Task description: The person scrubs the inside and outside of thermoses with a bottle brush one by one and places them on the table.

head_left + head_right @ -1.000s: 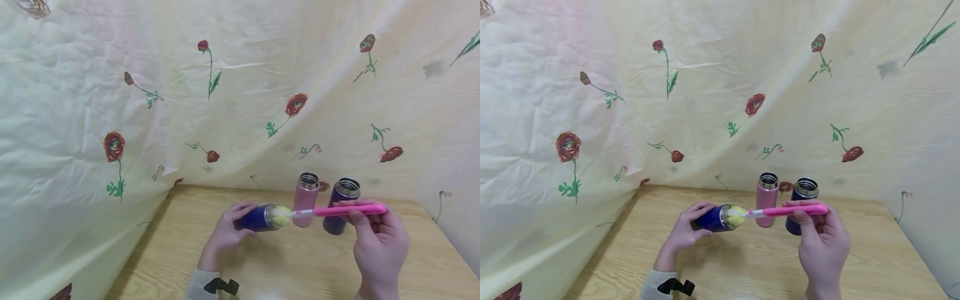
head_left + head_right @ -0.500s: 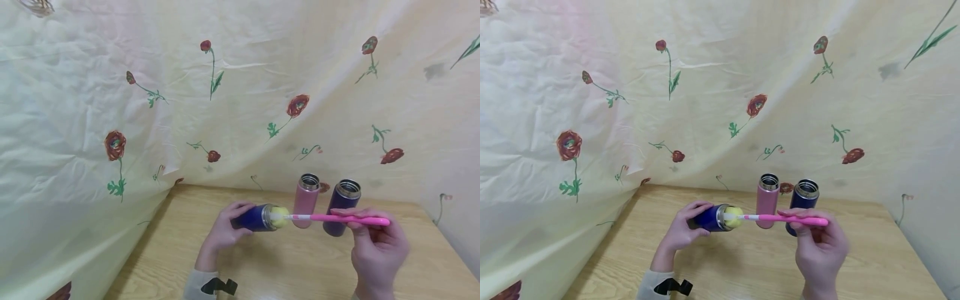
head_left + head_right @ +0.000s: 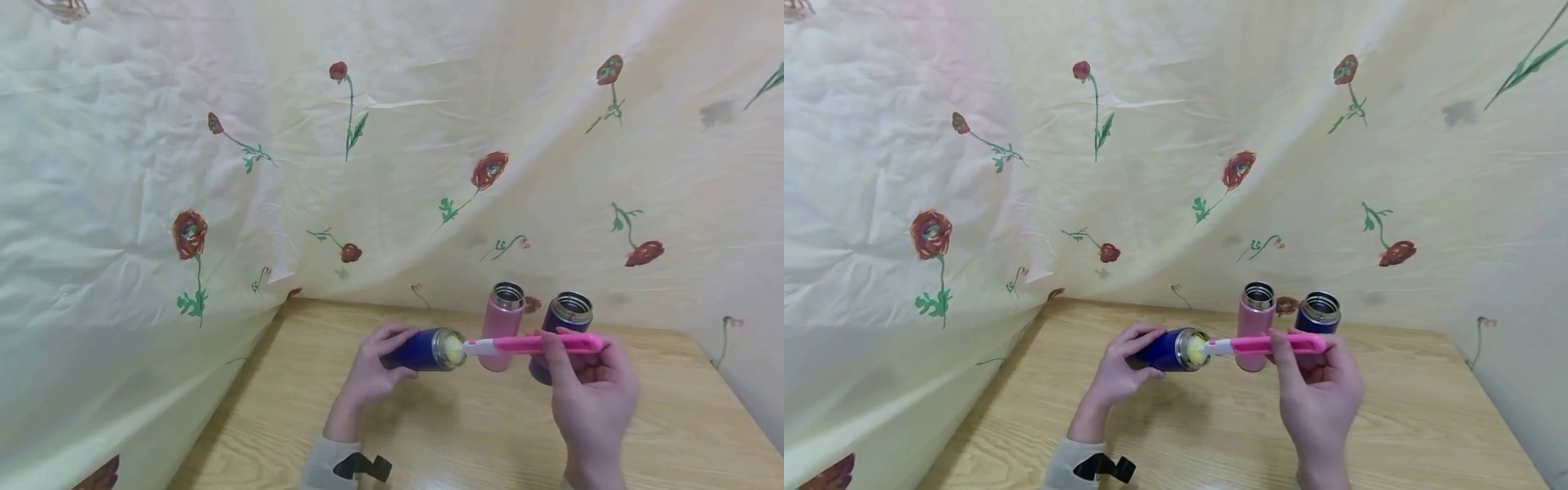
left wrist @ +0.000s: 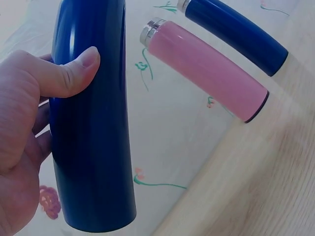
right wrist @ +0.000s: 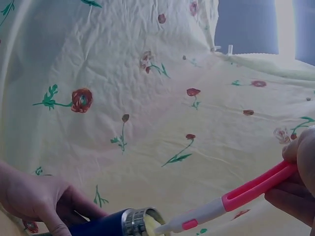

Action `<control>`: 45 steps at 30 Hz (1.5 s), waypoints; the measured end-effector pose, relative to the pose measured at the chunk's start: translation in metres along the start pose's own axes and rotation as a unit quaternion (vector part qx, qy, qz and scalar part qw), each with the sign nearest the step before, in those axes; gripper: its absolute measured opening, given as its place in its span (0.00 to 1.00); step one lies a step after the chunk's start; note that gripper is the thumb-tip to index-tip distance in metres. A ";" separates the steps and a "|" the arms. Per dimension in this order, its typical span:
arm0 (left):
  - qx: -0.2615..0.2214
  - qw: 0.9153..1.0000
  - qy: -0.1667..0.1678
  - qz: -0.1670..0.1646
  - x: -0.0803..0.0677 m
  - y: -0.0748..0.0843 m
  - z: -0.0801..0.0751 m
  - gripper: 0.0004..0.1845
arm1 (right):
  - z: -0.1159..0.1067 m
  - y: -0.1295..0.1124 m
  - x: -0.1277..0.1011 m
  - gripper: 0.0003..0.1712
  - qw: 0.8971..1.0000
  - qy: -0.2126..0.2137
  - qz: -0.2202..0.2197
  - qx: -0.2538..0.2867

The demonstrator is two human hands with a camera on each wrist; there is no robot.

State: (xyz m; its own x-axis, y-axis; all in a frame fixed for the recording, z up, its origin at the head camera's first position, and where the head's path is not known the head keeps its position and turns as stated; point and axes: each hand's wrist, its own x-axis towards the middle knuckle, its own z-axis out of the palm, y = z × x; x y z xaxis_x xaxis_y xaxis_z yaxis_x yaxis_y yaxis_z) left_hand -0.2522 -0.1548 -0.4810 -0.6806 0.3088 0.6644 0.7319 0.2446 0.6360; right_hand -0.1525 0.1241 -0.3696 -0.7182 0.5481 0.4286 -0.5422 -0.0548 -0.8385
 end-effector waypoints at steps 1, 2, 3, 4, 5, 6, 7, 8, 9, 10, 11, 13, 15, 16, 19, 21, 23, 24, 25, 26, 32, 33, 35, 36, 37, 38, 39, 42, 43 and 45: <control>0.000 1.000 0.000 0.008 0.000 0.000 0.001 0.40 | 0.002 0.000 0.000 0.13 1.000 0.005 0.015 -0.010; 0.000 1.000 0.001 0.015 0.000 0.000 0.001 0.40 | 0.003 0.000 -0.001 0.14 0.999 0.004 0.029 -0.017; 0.000 1.000 0.002 0.021 0.000 0.001 0.002 0.40 | 0.006 0.001 -0.001 0.14 0.999 0.000 0.045 -0.029; -0.003 1.000 0.002 0.026 0.001 0.002 0.003 0.39 | 0.008 0.001 -0.001 0.14 0.998 -0.008 0.055 -0.037; -0.003 1.000 0.000 0.028 0.001 0.002 0.003 0.40 | 0.010 0.002 -0.002 0.13 0.997 -0.017 0.064 -0.047; -0.003 1.000 -0.003 0.031 0.001 0.003 0.004 0.39 | 0.011 0.003 -0.002 0.13 0.996 -0.029 0.069 -0.055; -0.005 0.999 -0.007 0.031 0.001 0.004 0.005 0.39 | 0.013 0.004 -0.003 0.13 0.995 -0.042 0.073 -0.059; -0.006 1.000 -0.012 0.028 0.002 0.005 0.005 0.39 | 0.014 0.005 -0.003 0.12 0.994 -0.056 0.073 -0.059; -0.006 0.999 -0.016 0.027 0.002 0.007 0.006 0.39 | 0.015 0.006 -0.003 0.12 0.993 -0.072 0.068 -0.065; -0.006 0.999 -0.022 0.024 0.002 0.008 0.006 0.39 | 0.016 0.008 -0.004 0.12 0.992 -0.089 0.058 -0.074; -0.006 0.999 -0.027 0.020 0.002 0.009 0.007 0.39 | 0.016 0.010 -0.004 0.12 0.989 -0.109 0.052 -0.083; -0.007 0.999 -0.038 0.012 0.002 0.011 0.008 0.40 | 0.016 0.013 -0.004 0.12 0.983 -0.147 0.037 -0.102; -0.006 0.999 -0.051 0.004 0.002 0.013 0.009 0.40 | 0.016 0.016 -0.004 0.12 0.976 -0.183 0.021 -0.116; -0.006 0.998 -0.058 -0.001 0.002 0.014 0.009 0.41 | 0.016 0.017 -0.004 0.12 0.973 -0.196 0.016 -0.118; -0.011 0.997 -0.077 -0.015 0.003 0.015 0.012 0.42 | 0.016 0.019 -0.004 0.12 0.970 -0.216 0.012 -0.114; -0.012 0.996 -0.081 -0.021 0.003 0.015 0.013 0.42 | 0.016 0.020 -0.003 0.14 0.968 -0.225 0.017 -0.107; -0.014 0.996 -0.083 -0.025 0.003 0.014 0.014 0.42 | 0.016 0.020 -0.002 0.15 0.967 -0.229 0.022 -0.109; -0.015 0.996 -0.083 -0.027 0.003 0.014 0.015 0.42 | 0.016 0.020 -0.002 0.15 0.966 -0.230 0.026 -0.111; -0.014 0.996 -0.081 -0.028 0.003 0.014 0.015 0.42 | 0.016 0.020 -0.002 0.14 0.965 -0.231 0.027 -0.117; -0.013 0.996 -0.080 -0.029 0.003 0.014 0.015 0.41 | 0.015 0.020 -0.002 0.14 0.964 -0.232 0.028 -0.123; -0.020 0.996 -0.070 -0.045 0.002 0.016 0.016 0.41 | 0.015 0.022 -0.001 0.07 0.963 -0.233 0.010 -0.134; -0.021 0.996 -0.068 -0.048 0.002 0.015 0.016 0.42 | 0.014 0.022 0.000 0.08 0.964 -0.230 0.003 -0.136; -0.021 0.996 -0.066 -0.055 0.001 0.015 0.016 0.42 | 0.013 0.022 0.000 0.08 0.966 -0.219 -0.008 -0.138; -0.021 0.996 -0.065 -0.058 0.001 0.014 0.015 0.42 | 0.013 0.021 0.000 0.08 0.967 -0.211 -0.010 -0.139; -0.018 0.996 -0.064 -0.060 0.001 0.014 0.015 0.42 | 0.012 0.020 0.000 0.08 0.970 -0.201 -0.007 -0.139; -0.017 0.996 -0.063 -0.065 0.001 0.013 0.015 0.42 | 0.011 0.018 0.001 0.08 0.973 -0.189 0.000 -0.135; -0.016 0.995 -0.063 -0.069 0.001 0.012 0.015 0.42 | 0.010 0.016 0.001 0.08 0.976 -0.174 0.010 -0.130; -0.007 0.995 -0.059 -0.080 0.000 0.009 0.014 0.42 | 0.005 0.009 0.003 0.09 0.986 -0.119 0.037 -0.111; -0.003 0.995 -0.056 -0.083 0.000 0.008 0.014 0.42 | 0.004 0.008 0.004 0.10 0.989 -0.103 0.042 -0.102; -0.002 0.995 -0.050 -0.088 -0.001 0.007 0.013 0.42 | 0.000 0.005 0.005 0.11 0.992 -0.080 0.041 -0.086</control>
State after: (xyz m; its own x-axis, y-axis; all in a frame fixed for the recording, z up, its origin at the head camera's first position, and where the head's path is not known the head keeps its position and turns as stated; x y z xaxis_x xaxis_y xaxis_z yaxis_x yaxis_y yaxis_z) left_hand -0.2460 -0.1419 -0.4825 -0.7914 0.3506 0.5008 0.6014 0.2993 0.7408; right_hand -0.1591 0.1266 -0.3714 -0.8240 0.4077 0.3934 -0.4066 0.0579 -0.9118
